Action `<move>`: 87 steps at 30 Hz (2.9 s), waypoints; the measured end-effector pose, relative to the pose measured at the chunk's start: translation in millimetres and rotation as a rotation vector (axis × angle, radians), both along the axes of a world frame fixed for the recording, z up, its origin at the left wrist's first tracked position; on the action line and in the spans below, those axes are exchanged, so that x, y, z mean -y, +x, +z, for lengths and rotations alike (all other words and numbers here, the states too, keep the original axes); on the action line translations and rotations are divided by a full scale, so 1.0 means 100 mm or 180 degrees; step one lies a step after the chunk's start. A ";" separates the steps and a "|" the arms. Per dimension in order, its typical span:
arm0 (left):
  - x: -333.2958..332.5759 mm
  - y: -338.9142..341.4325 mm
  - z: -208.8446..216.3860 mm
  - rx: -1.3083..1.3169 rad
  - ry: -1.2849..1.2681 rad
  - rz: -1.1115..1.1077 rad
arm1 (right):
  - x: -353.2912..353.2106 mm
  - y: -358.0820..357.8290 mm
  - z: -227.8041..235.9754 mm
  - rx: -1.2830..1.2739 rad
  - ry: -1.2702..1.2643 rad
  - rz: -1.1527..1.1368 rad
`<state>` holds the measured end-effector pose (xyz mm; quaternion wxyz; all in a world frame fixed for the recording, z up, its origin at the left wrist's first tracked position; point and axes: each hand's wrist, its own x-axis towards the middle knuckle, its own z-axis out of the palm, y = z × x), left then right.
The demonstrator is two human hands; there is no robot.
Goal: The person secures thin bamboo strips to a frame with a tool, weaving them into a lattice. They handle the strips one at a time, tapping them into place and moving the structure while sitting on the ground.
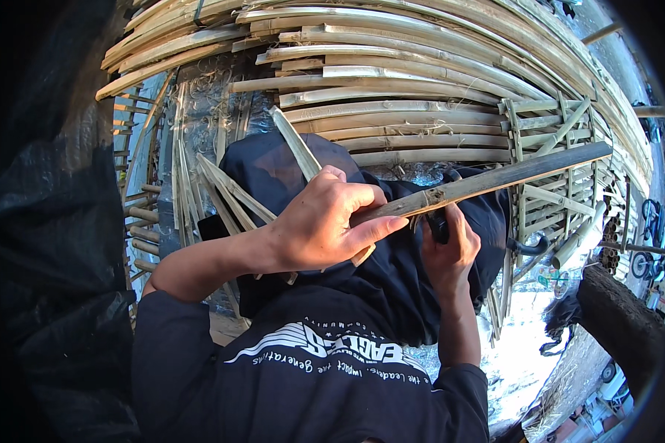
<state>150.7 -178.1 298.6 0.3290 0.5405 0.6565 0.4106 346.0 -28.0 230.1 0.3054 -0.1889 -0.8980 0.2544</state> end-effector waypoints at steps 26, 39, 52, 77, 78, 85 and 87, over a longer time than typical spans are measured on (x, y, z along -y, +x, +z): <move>0.02 -0.57 0.22 0.1029 0.1048 0.1435 | -0.34 0.36 0.37 0.1115 -0.3867 0.0367; -0.29 -0.35 -0.11 0.0986 0.0521 0.1428 | -0.09 0.46 0.17 0.0114 -0.4886 0.0226; -0.81 -0.24 -0.78 -0.0368 -0.0041 0.1376 | -0.26 0.52 0.00 -0.0993 -0.5378 0.0299; -0.84 -0.06 -1.17 -0.0840 -0.0308 0.1244 | -0.33 0.51 -0.76 -0.1671 -0.6244 0.0476; -0.86 -0.03 -1.14 -0.0875 -0.0301 0.1203 | -0.36 0.53 -0.88 -0.1817 -0.6331 0.0361; -0.83 0.00 -1.20 -0.1000 -0.0361 0.1242 | -0.37 0.42 -0.98 -0.2018 -0.6333 0.0287; -0.84 0.02 -1.23 -0.1056 -0.0347 0.1267 | -0.36 0.42 -1.00 -0.1791 -0.6215 0.0209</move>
